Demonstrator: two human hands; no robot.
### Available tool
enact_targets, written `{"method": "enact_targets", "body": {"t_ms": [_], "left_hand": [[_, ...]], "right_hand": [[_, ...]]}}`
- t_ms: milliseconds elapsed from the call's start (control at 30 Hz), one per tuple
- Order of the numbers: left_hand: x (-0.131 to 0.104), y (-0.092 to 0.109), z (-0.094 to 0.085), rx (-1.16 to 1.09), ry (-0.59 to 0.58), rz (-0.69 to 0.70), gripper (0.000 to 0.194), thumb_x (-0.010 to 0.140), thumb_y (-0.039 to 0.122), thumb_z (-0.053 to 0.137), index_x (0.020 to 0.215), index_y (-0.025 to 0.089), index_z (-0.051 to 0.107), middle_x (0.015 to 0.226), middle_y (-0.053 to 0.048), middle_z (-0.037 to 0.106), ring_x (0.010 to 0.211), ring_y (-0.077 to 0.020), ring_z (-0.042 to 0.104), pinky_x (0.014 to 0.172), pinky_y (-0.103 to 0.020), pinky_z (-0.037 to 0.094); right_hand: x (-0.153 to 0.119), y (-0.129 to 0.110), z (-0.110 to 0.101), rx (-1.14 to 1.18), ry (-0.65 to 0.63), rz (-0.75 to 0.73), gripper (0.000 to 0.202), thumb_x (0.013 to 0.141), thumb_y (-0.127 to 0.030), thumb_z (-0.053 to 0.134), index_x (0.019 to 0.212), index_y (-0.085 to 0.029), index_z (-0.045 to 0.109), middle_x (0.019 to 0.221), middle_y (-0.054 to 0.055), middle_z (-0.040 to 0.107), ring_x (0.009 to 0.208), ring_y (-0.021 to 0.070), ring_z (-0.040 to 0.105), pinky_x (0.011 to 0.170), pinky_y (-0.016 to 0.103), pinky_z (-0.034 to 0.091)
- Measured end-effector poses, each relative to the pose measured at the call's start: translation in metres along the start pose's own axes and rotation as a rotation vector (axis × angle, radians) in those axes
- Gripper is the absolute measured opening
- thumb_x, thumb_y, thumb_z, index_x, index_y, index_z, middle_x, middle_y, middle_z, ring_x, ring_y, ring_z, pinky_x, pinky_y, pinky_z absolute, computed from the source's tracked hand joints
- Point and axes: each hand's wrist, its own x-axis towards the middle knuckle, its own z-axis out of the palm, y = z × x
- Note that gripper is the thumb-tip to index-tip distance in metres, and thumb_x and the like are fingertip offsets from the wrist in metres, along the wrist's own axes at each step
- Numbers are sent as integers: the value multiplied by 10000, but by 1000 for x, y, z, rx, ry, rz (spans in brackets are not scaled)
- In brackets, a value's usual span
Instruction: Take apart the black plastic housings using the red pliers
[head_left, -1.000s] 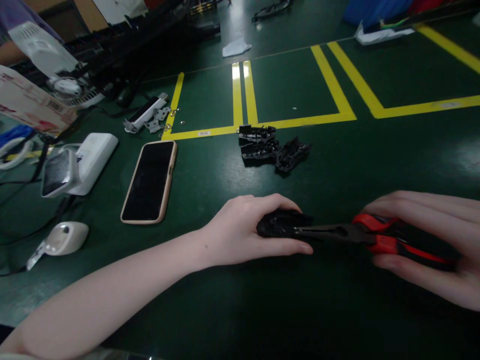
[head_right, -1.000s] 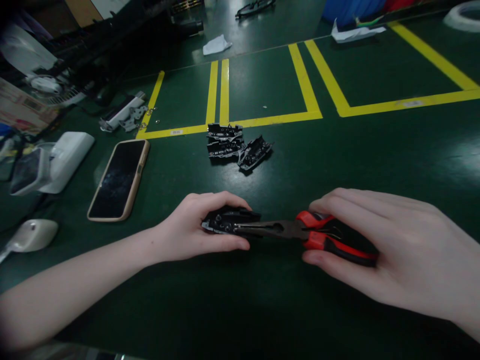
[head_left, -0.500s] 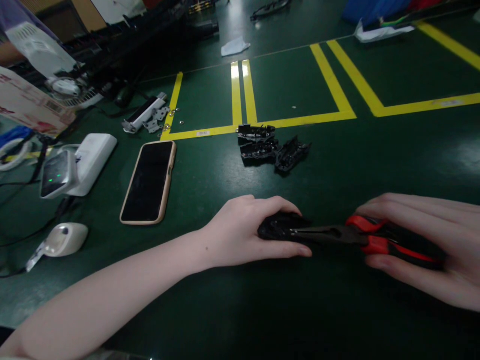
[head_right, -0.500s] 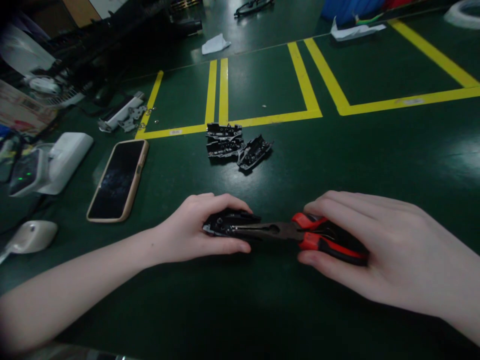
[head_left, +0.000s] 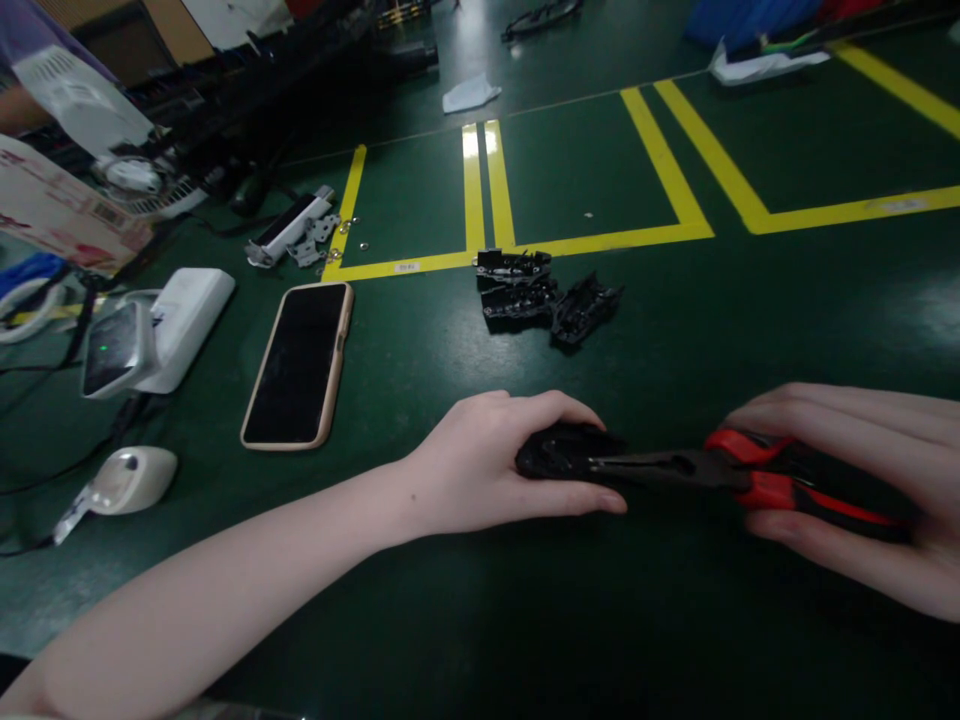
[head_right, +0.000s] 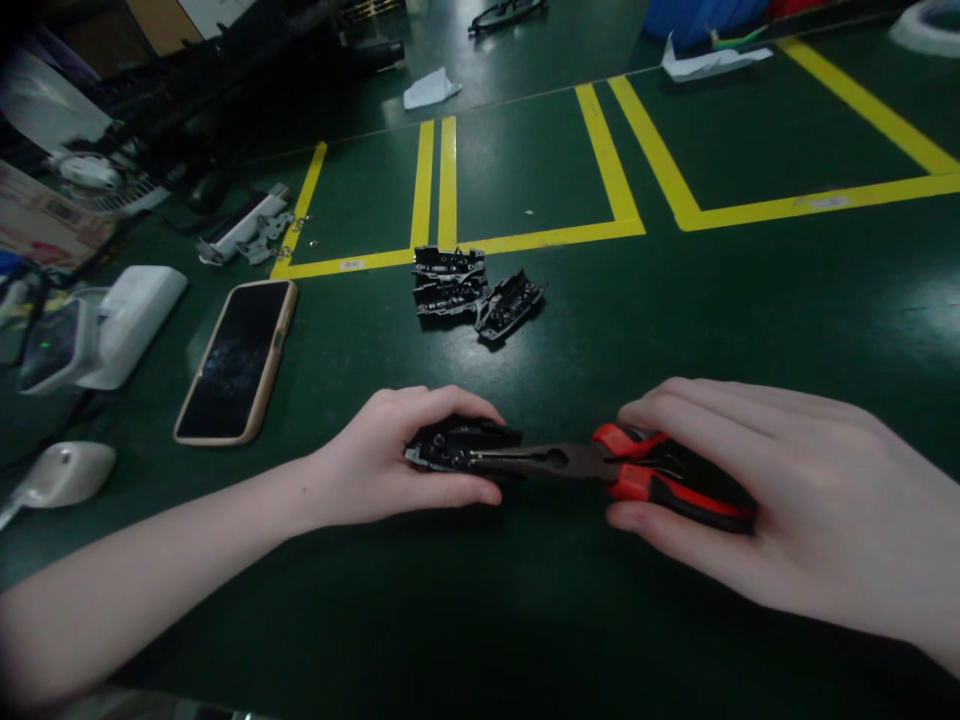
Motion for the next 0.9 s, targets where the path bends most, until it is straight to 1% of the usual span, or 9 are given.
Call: {"method": "enact_targets", "body": {"t_ms": [200,367,500,700,900], "left_hand": [[0,0,0,72,7,31,445,846,481,725,1146,163,636,1058,-29,720,891,-153,686,765,-250,514],[1,-1,1,86,-1,31,433,851,494,715,1139,182,635,1075,-21,721,903,-155,689,780,-256,518],[1,-1,1,79,-5,29,440,853,487,715,1149,172,633,1073,-25,724,900,-154,690,778,-255,518],[0,-1,2,79,-3,18,437,848,503,714,1139,186,636,1071,-26,727,894,-165,693,779,-266,517],[0,0,1,72,8,38,439,845,492,724,1136,174,643,1059,-25,726,896,-157,689,789,-257,507]], "right_hand": [[2,-1,3,22,-38,5,385,886,-560,547,1068,-223,578,917,8,673,731,149,665,575,252,530],[1,-1,5,60,-41,45,395,848,-563,599,1063,-231,608,933,9,683,743,161,667,586,267,538],[-1,0,5,71,-42,39,398,850,-564,596,1065,-229,610,932,12,684,741,160,665,594,266,536],[-4,3,4,-20,-18,-20,424,864,-561,572,1117,-221,580,971,25,677,782,177,671,618,290,540],[-2,2,2,-30,-27,-16,405,887,-548,547,1113,-212,569,983,20,663,805,158,665,639,284,538]]}}
